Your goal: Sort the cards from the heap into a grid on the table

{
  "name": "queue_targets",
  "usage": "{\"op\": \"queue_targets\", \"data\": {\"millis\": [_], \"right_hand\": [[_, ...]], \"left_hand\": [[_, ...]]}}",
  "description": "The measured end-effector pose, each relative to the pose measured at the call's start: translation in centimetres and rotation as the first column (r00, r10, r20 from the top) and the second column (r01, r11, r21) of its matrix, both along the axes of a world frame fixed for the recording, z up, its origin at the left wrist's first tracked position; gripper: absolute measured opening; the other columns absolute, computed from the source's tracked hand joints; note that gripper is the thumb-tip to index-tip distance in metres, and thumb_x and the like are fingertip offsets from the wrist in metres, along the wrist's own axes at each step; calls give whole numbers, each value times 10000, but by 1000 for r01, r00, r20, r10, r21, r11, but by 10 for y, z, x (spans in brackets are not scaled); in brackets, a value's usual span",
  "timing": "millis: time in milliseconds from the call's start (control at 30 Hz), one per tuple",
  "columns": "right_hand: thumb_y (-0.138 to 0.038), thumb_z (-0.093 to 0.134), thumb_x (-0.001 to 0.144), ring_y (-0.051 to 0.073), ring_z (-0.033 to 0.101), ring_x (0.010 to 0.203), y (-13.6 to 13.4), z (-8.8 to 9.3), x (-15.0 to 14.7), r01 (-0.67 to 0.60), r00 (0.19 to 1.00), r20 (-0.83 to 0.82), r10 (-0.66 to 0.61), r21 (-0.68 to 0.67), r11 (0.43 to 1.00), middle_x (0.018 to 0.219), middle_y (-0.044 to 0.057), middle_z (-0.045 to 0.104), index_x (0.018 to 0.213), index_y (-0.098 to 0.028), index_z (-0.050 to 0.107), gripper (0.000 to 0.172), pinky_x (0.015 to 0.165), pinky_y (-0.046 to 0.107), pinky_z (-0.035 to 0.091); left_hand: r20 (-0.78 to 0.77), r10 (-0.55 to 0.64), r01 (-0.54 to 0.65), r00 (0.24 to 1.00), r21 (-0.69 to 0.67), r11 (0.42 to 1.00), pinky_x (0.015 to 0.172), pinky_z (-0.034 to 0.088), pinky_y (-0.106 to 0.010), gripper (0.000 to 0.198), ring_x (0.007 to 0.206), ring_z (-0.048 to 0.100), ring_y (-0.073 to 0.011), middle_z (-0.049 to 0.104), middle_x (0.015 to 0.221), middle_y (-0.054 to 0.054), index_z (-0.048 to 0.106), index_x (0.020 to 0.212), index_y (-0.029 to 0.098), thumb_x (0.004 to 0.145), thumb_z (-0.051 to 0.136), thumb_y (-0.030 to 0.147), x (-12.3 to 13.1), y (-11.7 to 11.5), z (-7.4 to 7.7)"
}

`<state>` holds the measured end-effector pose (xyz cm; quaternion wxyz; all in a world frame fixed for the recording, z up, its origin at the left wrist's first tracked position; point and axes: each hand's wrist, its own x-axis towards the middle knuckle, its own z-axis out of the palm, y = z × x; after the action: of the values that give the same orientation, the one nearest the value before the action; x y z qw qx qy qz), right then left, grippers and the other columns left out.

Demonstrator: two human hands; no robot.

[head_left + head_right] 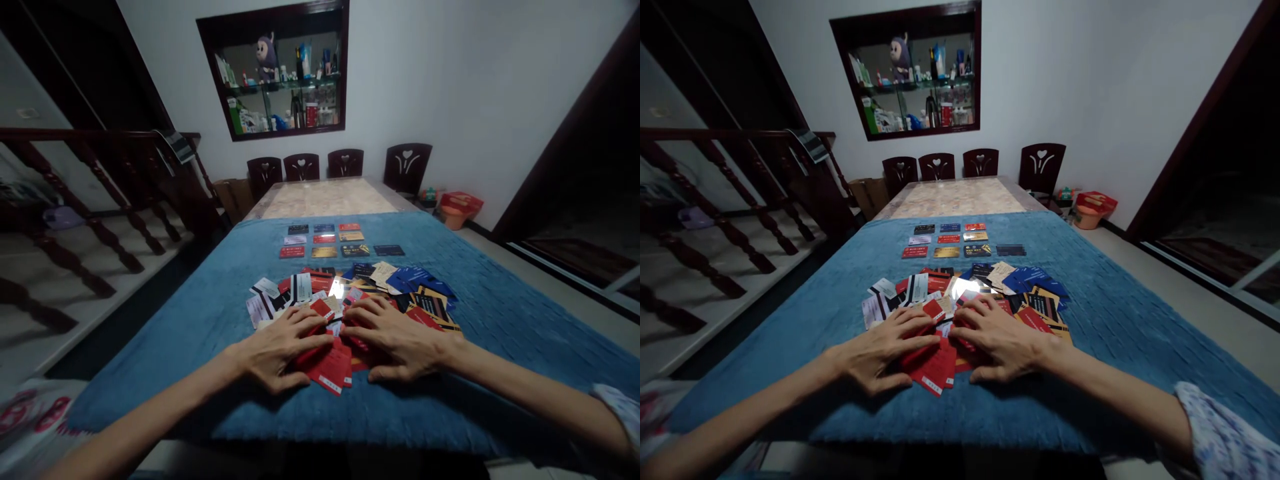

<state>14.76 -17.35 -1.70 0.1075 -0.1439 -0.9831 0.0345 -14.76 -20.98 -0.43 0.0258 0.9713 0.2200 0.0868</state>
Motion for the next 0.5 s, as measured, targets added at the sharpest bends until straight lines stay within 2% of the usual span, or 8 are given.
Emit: {"op": "queue_targets", "data": {"millis": [133, 300, 500], "right_hand": [[-563, 558, 871, 337, 458, 1187, 4, -1, -4, -7, 1000, 27, 6, 29, 1000, 1277, 189, 572, 1357, -191, 551, 612, 1014, 550, 320], [-535, 560, 882, 311, 481, 1145, 8, -2, -6, -65, 997, 41, 63, 68, 996, 1204, 174, 590, 1291, -176, 579, 545, 985, 502, 351], [-478, 532, 911, 304, 498, 1134, 11, -2, -7, -89, 996, 42, 84, 107, 990, 1202, 175, 599, 1275, -154, 588, 490, 941, 481, 394]], "left_hand": [[-22, -52, 53, 998, 43, 998, 1083, 374, -508, 651, 1224, 509, -323, 564, 1338, -170, 462, 1419, 203, 812, 635, 365, 6, 0, 5], [-108, -127, 137, 986, 85, 987, 1000, 425, -427, 454, 1050, 591, -260, 637, 1171, -151, 524, 1332, 179, 891, 526, 288, 16, 0, 14], [-127, -130, 152, 983, 184, 971, 1033, 419, -447, 467, 1122, 581, -287, 633, 1188, -160, 531, 1333, 182, 875, 540, 274, 18, 2, 9]]}}
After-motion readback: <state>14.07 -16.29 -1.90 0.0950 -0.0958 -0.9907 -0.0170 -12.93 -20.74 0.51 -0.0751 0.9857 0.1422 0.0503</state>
